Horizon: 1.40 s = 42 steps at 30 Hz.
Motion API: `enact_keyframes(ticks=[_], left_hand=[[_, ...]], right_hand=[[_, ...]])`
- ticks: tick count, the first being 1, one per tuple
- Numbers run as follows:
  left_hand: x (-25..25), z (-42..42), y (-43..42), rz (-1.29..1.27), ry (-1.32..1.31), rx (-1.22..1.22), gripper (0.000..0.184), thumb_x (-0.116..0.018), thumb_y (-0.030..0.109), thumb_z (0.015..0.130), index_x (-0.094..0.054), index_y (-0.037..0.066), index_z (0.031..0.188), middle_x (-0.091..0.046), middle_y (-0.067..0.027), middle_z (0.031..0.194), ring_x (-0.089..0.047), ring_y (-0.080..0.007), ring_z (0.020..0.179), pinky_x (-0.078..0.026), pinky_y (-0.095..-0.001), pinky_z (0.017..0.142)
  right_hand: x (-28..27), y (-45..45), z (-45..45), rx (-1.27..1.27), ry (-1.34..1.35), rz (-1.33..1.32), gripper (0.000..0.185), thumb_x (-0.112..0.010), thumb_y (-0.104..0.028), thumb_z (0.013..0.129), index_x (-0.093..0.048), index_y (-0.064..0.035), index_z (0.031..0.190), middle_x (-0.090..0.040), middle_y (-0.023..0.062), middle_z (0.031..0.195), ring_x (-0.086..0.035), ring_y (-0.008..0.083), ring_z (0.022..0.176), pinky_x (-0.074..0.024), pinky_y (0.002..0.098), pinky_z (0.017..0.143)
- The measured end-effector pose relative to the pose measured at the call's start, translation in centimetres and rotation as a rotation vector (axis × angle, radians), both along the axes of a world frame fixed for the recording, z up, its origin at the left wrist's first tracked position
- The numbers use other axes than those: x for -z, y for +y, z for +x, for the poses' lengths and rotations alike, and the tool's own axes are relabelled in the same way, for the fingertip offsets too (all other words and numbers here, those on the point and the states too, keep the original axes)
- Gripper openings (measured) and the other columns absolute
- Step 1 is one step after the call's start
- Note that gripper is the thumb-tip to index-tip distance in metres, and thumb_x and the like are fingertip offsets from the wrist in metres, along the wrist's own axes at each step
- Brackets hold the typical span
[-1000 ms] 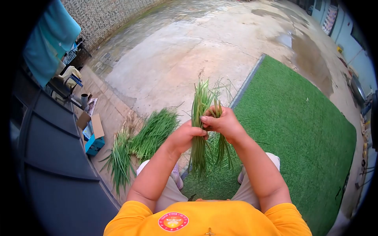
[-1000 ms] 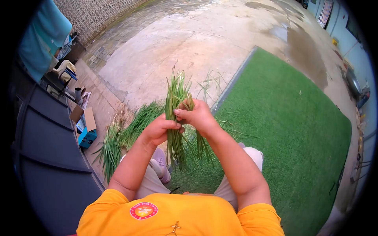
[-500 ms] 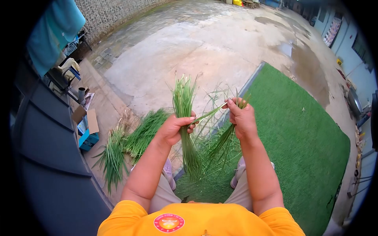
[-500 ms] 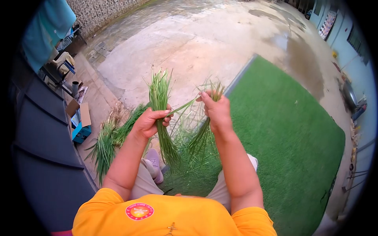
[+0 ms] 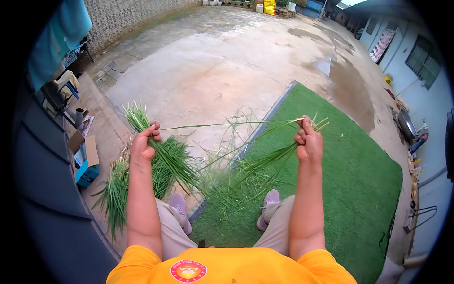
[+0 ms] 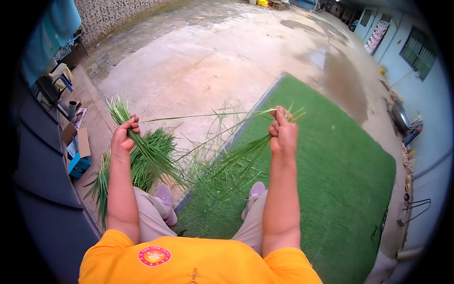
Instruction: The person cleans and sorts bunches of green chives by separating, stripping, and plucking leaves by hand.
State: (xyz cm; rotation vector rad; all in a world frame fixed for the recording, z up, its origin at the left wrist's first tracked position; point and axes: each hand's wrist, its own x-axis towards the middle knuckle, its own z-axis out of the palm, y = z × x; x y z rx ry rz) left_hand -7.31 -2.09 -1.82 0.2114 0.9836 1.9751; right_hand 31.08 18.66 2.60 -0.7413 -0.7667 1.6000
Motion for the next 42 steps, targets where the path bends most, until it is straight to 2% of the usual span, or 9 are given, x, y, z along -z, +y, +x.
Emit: enact_keyframes(ticks=[6, 11, 15, 19, 21, 23, 28, 33, 42], left_hand=[[0.4, -2.0, -0.9, 0.005, -0.097, -0.199, 0.016, -0.055, -0.002, 0.079, -0.051, 0.0, 0.095, -0.057, -0.0091, 0.088, -0.05, -0.0118, 0.061, -0.041, -0.0228, 0.051], [0.9, -3.0, -1.2, 0.022, -0.123, -0.243, 0.017, -0.056, 0.001, 0.08, -0.05, -0.001, 0.096, -0.057, -0.0085, 0.086, -0.051, -0.0114, 0.062, -0.041, -0.0213, 0.05], [-0.1, -0.1, -0.5, 0.011, -0.132, -0.065, 0.018, -0.056, 0.003, 0.08, -0.05, -0.001, 0.097, -0.058, -0.0096, 0.087, -0.051, -0.0111, 0.062, -0.039, -0.0209, 0.049], [-1.8, 4.2, 0.6, -0.108, 0.043, 0.047, 0.018, -0.056, 0.003, 0.079, -0.05, -0.001, 0.096, -0.059, -0.0126, 0.089, -0.051, -0.0103, 0.062, -0.04, -0.0197, 0.049], [-2.6, 6.1, 0.9, -0.116, 0.186, 0.233, 0.016, -0.057, 0.004, 0.078, -0.052, 0.001, 0.094, -0.06, -0.0117, 0.088, -0.053, -0.0095, 0.064, -0.041, -0.0188, 0.05], [-2.8, 7.6, 1.4, -0.119, 0.229, 0.279, 0.017, -0.058, 0.004, 0.078, -0.052, 0.0, 0.094, -0.06, -0.0125, 0.089, -0.054, -0.0097, 0.066, -0.041, -0.0189, 0.05], [-3.4, 10.3, 1.9, -0.141, 0.351, 0.431, 0.018, -0.06, 0.007, 0.077, -0.053, 0.0, 0.093, -0.061, -0.0139, 0.092, -0.058, -0.0127, 0.076, -0.044, -0.0194, 0.056], [-3.4, 10.1, 2.0, -0.148, 0.409, 0.418, 0.019, -0.061, 0.009, 0.076, -0.054, 0.002, 0.092, -0.062, -0.0119, 0.092, -0.059, -0.0134, 0.08, -0.044, -0.0211, 0.058], [-3.1, 11.8, 2.4, -0.179, 0.479, 0.504, 0.016, -0.061, 0.01, 0.076, -0.056, 0.004, 0.09, -0.063, -0.0077, 0.088, -0.06, -0.0106, 0.079, -0.043, -0.0211, 0.058]], right_hand=[[-0.1, 0.4, 0.5, 0.03, 0.037, -0.017, 0.011, -0.056, -0.012, 0.085, -0.055, -0.002, 0.088, -0.058, 0.0077, 0.078, -0.031, 0.0023, 0.044, -0.023, 0.0167, 0.037], [-0.3, 0.1, 0.5, 0.006, -0.002, -0.037, 0.012, -0.052, -0.015, 0.087, -0.052, -0.0026, 0.088, -0.06, 0.0107, 0.084, -0.032, 0.0022, 0.045, -0.0246, 0.0164, 0.037], [0.0, 0.0, -0.1, -0.054, 0.037, -0.075, 0.014, -0.05, -0.017, 0.089, -0.05, -0.003, 0.089, -0.059, 0.0112, 0.082, -0.032, 0.0021, 0.045, -0.025, 0.0162, 0.037], [0.2, -0.5, -0.7, -0.072, 0.029, -0.037, 0.013, -0.049, -0.016, 0.089, -0.048, -0.0035, 0.089, -0.056, 0.0086, 0.075, -0.035, 0.0026, 0.046, -0.0263, 0.0161, 0.037], [0.2, -0.6, -1.2, -0.106, 0.045, -0.024, 0.012, -0.05, -0.015, 0.089, -0.046, -0.0034, 0.089, -0.055, 0.0088, 0.072, -0.037, 0.0035, 0.046, -0.0275, 0.0165, 0.038], [0.1, -1.0, -1.7, -0.141, 0.065, -0.035, 0.014, -0.051, -0.014, 0.088, -0.048, -0.002, 0.095, -0.053, 0.0059, 0.07, -0.038, 0.0036, 0.048, -0.0284, 0.0157, 0.039], [0.2, -0.9, -2.3, -0.242, 0.08, -0.02, 0.02, -0.049, -0.012, 0.089, -0.047, 0.0014, 0.103, -0.053, 0.0074, 0.079, -0.041, 0.0048, 0.056, -0.0307, 0.015, 0.042], [0.5, -0.5, -2.0, -0.226, 0.145, -0.072, 0.017, -0.046, -0.013, 0.09, -0.048, -0.001, 0.103, -0.051, 0.0087, 0.087, -0.043, 0.007, 0.062, -0.0332, 0.0154, 0.043], [0.6, -0.3, -1.9, -0.222, 0.183, -0.09, 0.019, -0.043, -0.013, 0.091, -0.045, 0.0005, 0.104, -0.051, 0.0102, 0.088, -0.043, 0.0079, 0.063, -0.0336, 0.0165, 0.044]])
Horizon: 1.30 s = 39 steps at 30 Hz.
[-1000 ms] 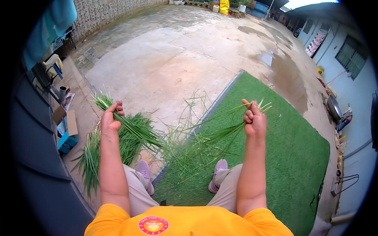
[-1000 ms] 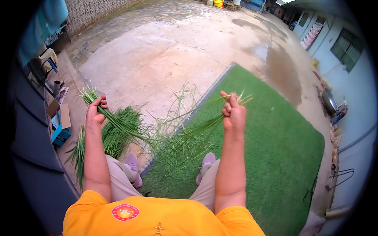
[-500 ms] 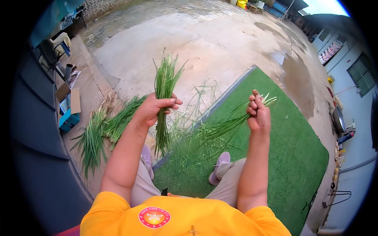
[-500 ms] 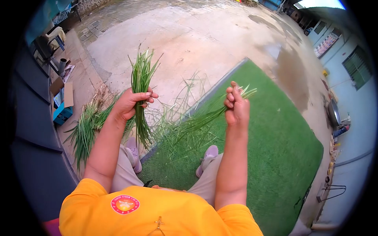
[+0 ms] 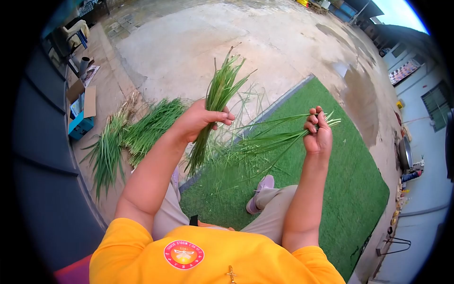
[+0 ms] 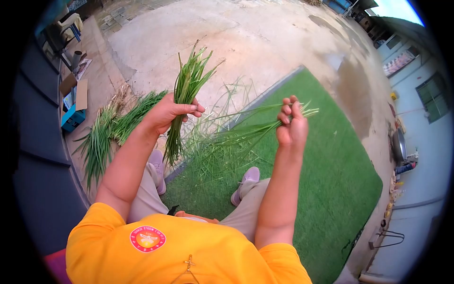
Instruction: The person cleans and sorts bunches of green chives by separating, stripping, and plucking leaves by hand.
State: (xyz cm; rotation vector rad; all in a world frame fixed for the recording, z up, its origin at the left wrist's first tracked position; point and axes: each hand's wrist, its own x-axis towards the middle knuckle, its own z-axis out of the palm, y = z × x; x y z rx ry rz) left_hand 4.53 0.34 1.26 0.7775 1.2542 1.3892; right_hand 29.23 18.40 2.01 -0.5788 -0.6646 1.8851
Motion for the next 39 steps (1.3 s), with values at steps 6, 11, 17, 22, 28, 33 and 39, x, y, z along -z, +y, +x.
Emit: enact_keyframes(ticks=[6, 11, 17, 22, 28, 33, 39], left_hand=[[0.4, 1.6, 0.1, -0.033, -0.051, 0.151, 0.015, -0.061, 0.011, 0.077, -0.057, 0.003, 0.089, -0.064, -0.0084, 0.084, -0.061, -0.0106, 0.073, -0.042, -0.0204, 0.055], [0.6, 5.6, -0.4, -0.149, -0.166, 0.395, 0.02, -0.062, 0.019, 0.079, -0.055, 0.004, 0.091, -0.064, -0.0083, 0.079, -0.062, -0.0113, 0.07, -0.041, -0.0204, 0.051], [2.0, 8.9, -0.9, -0.135, -0.167, 0.346, 0.017, -0.062, 0.02, 0.079, -0.057, 0.004, 0.085, -0.061, -0.0053, 0.069, -0.056, -0.0087, 0.058, -0.039, -0.0194, 0.046], [2.1, 8.2, -0.7, -0.091, -0.268, 0.191, 0.015, -0.058, 0.017, 0.081, -0.057, 0.002, 0.083, -0.058, -0.0046, 0.064, -0.051, -0.008, 0.051, -0.038, -0.0185, 0.044], [2.2, 7.8, -0.2, -0.152, -0.31, 0.199, 0.026, -0.059, 0.021, 0.082, -0.056, -0.002, 0.093, -0.061, -0.0071, 0.071, -0.05, -0.007, 0.053, -0.037, -0.0174, 0.044], [1.9, 8.3, -0.4, -0.168, -0.31, 0.346, 0.028, -0.062, 0.022, 0.08, -0.055, -0.001, 0.095, -0.061, -0.007, 0.074, -0.05, -0.0067, 0.055, -0.037, -0.0174, 0.046], [2.2, 9.0, -0.6, -0.147, -0.196, 0.369, 0.023, -0.067, 0.019, 0.075, -0.057, 0.004, 0.09, -0.058, -0.0029, 0.07, -0.048, -0.0065, 0.055, -0.037, -0.0189, 0.046]], right_hand=[[-0.1, 0.2, 0.2, -0.002, 0.035, -0.024, 0.019, -0.04, -0.013, 0.092, -0.045, 0.0, 0.104, -0.05, 0.0097, 0.088, -0.042, 0.0087, 0.063, -0.0333, 0.0167, 0.045], [-0.2, 0.1, 0.1, 0.013, 0.019, -0.027, 0.018, -0.041, -0.013, 0.092, -0.044, 0.0, 0.104, -0.05, 0.0097, 0.089, -0.042, 0.0086, 0.062, -0.0332, 0.0166, 0.044], [-0.3, 0.0, -0.3, 0.022, 0.01, -0.026, 0.018, -0.041, -0.012, 0.092, -0.044, 0.0003, 0.104, -0.05, 0.01, 0.088, -0.042, 0.0084, 0.062, -0.033, 0.0165, 0.043], [0.0, 0.4, 0.2, 0.016, 0.028, -0.003, 0.018, -0.04, -0.012, 0.092, -0.044, 0.0004, 0.104, -0.05, 0.0103, 0.088, -0.041, 0.0081, 0.06, -0.0317, 0.0165, 0.042], [-0.2, 0.4, 0.5, 0.051, 0.017, -0.017, 0.018, -0.039, -0.013, 0.093, -0.045, 0.0003, 0.103, -0.051, 0.01, 0.088, -0.04, 0.0078, 0.059, -0.031, 0.0163, 0.042], [-0.3, 0.1, 0.2, 0.051, 0.006, -0.026, 0.018, -0.041, -0.013, 0.092, -0.045, 0.0001, 0.103, -0.05, 0.0094, 0.087, -0.04, 0.0079, 0.059, -0.0314, 0.0164, 0.042], [0.0, 0.3, 0.1, 0.033, 0.015, -0.019, 0.018, -0.04, -0.014, 0.092, -0.045, 0.0, 0.103, -0.05, 0.0092, 0.087, -0.04, 0.0079, 0.06, -0.0316, 0.0164, 0.043]])
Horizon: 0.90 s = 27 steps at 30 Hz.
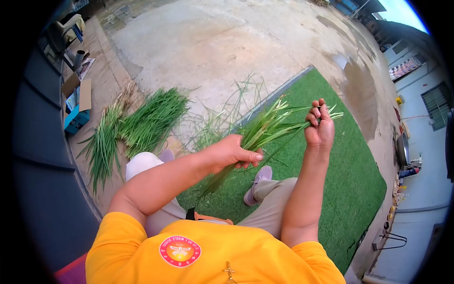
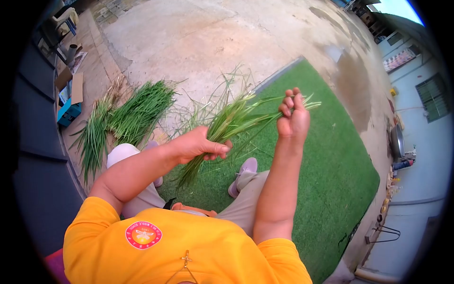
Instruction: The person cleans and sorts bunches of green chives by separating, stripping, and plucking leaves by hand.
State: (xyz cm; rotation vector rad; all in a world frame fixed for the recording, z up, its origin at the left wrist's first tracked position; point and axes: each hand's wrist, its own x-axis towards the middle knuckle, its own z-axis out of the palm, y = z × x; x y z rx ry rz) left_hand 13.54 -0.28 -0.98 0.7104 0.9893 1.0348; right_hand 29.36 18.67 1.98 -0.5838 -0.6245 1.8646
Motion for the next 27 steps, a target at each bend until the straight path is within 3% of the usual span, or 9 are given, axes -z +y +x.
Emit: enact_keyframes(ticks=[14, 21, 24, 26, 27], left_hand=[[0.5, 0.2, 0.1, -0.069, 0.0, -0.139, 0.012, -0.063, 0.013, 0.073, -0.058, 0.002, 0.075, -0.055, -0.0022, 0.062, -0.046, -0.0067, 0.049, -0.036, -0.0191, 0.043], [-0.4, -0.8, 0.5, -0.096, 0.155, -0.134, 0.009, -0.061, 0.01, 0.066, -0.056, 0.002, 0.067, -0.053, -0.0034, 0.055, -0.046, -0.0077, 0.045, -0.035, -0.0201, 0.041], [-0.8, -0.8, 0.2, -0.076, 0.235, -0.082, 0.008, -0.061, 0.009, 0.065, -0.057, 0.002, 0.066, -0.053, -0.0033, 0.054, -0.045, -0.0087, 0.044, -0.035, -0.0217, 0.041], [-1.8, -0.8, -0.2, -0.055, 0.39, 0.101, 0.008, -0.061, 0.008, 0.064, -0.057, 0.001, 0.066, -0.053, -0.0037, 0.055, -0.045, -0.009, 0.045, -0.035, -0.0229, 0.043], [-1.6, -1.3, -0.2, -0.045, 0.44, 0.178, 0.011, -0.062, 0.009, 0.069, -0.059, 0.0, 0.073, -0.057, -0.0049, 0.062, -0.047, -0.0084, 0.05, -0.037, -0.0224, 0.046]], right_hand=[[0.2, 0.3, -0.1, 0.029, 0.012, -0.03, 0.018, -0.039, -0.014, 0.093, -0.044, -0.0009, 0.103, -0.05, 0.0096, 0.086, -0.039, 0.008, 0.058, -0.0306, 0.0172, 0.042], [0.0, 0.2, -0.2, 0.073, -0.049, -0.064, 0.016, -0.037, -0.014, 0.094, -0.043, -0.0017, 0.102, -0.049, 0.0077, 0.081, -0.034, 0.0062, 0.051, -0.0273, 0.0164, 0.039], [0.3, 0.7, -0.1, 0.065, 0.046, -0.094, 0.015, -0.035, -0.013, 0.094, -0.043, -0.0024, 0.101, -0.049, 0.0072, 0.079, -0.033, 0.0061, 0.05, -0.0269, 0.0169, 0.038], [0.9, 2.2, 1.0, 0.089, 0.08, -0.105, 0.014, -0.035, -0.013, 0.094, -0.043, -0.0029, 0.1, -0.048, 0.0071, 0.078, -0.033, 0.0062, 0.05, -0.0264, 0.0171, 0.038], [0.9, 2.8, 1.4, 0.112, 0.116, -0.113, 0.014, -0.034, -0.013, 0.094, -0.043, -0.0033, 0.099, -0.048, 0.007, 0.077, -0.033, 0.0063, 0.05, -0.026, 0.0172, 0.037]])
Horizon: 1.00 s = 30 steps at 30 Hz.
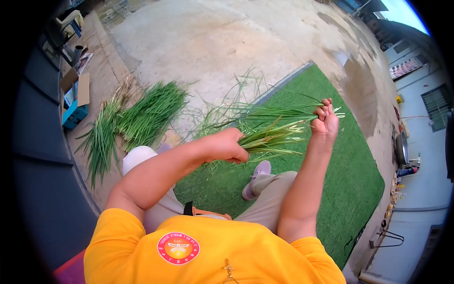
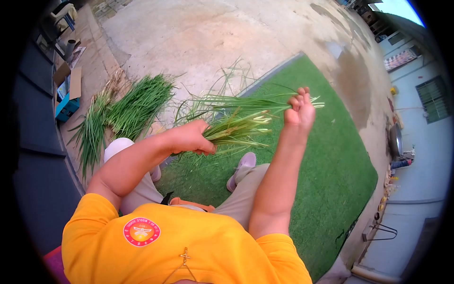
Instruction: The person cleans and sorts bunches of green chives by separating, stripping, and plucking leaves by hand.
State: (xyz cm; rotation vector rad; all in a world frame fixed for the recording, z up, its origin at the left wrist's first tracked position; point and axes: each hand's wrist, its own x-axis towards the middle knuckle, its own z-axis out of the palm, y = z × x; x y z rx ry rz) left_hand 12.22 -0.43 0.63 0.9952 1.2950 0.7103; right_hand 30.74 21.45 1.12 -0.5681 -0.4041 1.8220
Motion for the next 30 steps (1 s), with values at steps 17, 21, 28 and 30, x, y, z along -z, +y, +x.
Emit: enact_keyframes(ticks=[17, 21, 28, 30], left_hand=[[0.1, -4.4, 0.3, 0.179, -0.381, -0.573, 0.02, -0.06, 0.012, 0.078, -0.055, 0.003, 0.096, -0.063, -0.0077, 0.083, -0.047, -0.0038, 0.057, -0.038, -0.0171, 0.05], [-0.1, -5.1, 0.4, 0.219, -0.38, -0.686, 0.023, -0.058, 0.011, 0.078, -0.055, 0.003, 0.1, -0.063, -0.0085, 0.088, -0.047, -0.0037, 0.058, -0.037, -0.0174, 0.051], [-0.3, -7.2, 0.6, 0.308, -0.381, -0.815, 0.024, -0.06, 0.013, 0.078, -0.056, 0.003, 0.1, -0.062, -0.007, 0.086, -0.047, -0.0039, 0.059, -0.037, -0.0184, 0.051], [-0.5, -7.2, 0.6, 0.309, -0.403, -0.801, 0.019, -0.061, 0.015, 0.078, -0.057, 0.003, 0.092, -0.062, -0.005, 0.079, -0.048, -0.0043, 0.058, -0.037, -0.0188, 0.05]], right_hand=[[0.8, 2.0, 2.4, 0.081, 0.319, -0.223, 0.015, -0.031, -0.013, 0.095, -0.043, -0.0034, 0.093, -0.048, 0.0067, 0.078, -0.031, 0.0079, 0.049, -0.0237, 0.017, 0.035], [0.8, 2.0, 2.5, 0.026, 0.351, -0.241, 0.016, -0.031, -0.014, 0.095, -0.043, -0.0037, 0.092, -0.048, 0.0063, 0.077, -0.031, 0.0079, 0.049, -0.0235, 0.0171, 0.034], [1.0, 1.5, 2.2, -0.065, 0.351, -0.219, 0.017, -0.032, -0.014, 0.095, -0.043, -0.0014, 0.097, -0.048, 0.0065, 0.078, -0.031, 0.0077, 0.049, -0.0249, 0.0172, 0.035], [0.9, 1.4, 2.0, -0.055, 0.339, -0.22, 0.017, -0.032, -0.014, 0.095, -0.043, -0.0015, 0.097, -0.048, 0.0068, 0.078, -0.031, 0.0076, 0.049, -0.0247, 0.0173, 0.035]])
